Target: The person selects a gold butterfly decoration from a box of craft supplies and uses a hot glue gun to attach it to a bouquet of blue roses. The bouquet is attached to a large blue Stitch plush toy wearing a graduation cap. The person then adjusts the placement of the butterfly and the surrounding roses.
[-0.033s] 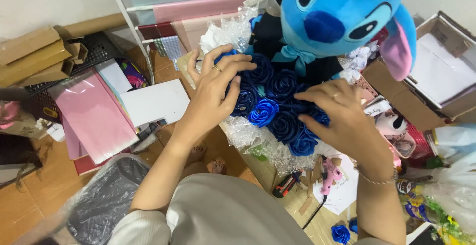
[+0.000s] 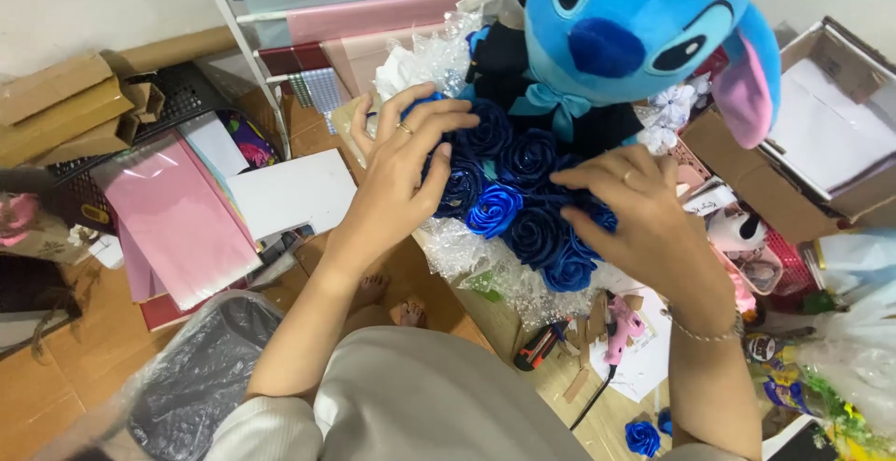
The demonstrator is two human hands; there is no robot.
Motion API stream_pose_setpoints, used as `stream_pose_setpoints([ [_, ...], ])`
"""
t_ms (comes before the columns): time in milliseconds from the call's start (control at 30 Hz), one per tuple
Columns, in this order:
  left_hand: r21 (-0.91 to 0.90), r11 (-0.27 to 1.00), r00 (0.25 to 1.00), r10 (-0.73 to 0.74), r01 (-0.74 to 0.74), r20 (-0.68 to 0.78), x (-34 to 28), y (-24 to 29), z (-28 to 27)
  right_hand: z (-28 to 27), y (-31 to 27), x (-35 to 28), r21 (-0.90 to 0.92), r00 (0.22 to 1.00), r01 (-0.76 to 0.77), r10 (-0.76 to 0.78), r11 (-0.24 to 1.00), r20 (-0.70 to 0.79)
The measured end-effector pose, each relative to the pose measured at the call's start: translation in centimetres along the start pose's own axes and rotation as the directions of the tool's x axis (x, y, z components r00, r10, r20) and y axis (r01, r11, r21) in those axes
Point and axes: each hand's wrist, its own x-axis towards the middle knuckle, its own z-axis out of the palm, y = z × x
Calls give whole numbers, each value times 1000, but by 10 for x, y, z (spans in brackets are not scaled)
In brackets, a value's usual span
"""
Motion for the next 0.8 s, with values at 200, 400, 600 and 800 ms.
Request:
stream_pose_setpoints([
  [200, -4, 994, 988, -109, 109, -109, -11, -15, -5, -8, 17, -15, -40, 938, -244, 225, 969, -264],
  [400, -3, 999, 870, -33, 36, -492, -46, -50, -28, -8, 30, -141, 387, 646, -390, 548, 835, -532],
  [600, 6, 983, 715, -131, 185, -686, -122, -44, -14, 34, 33, -258, 378, 551, -553, 666, 743, -503],
  [800, -312, 948, 850, -214, 62, -481, -163, 46, 44, 175, 19, -338, 719, 192, -613, 944, 329, -269],
])
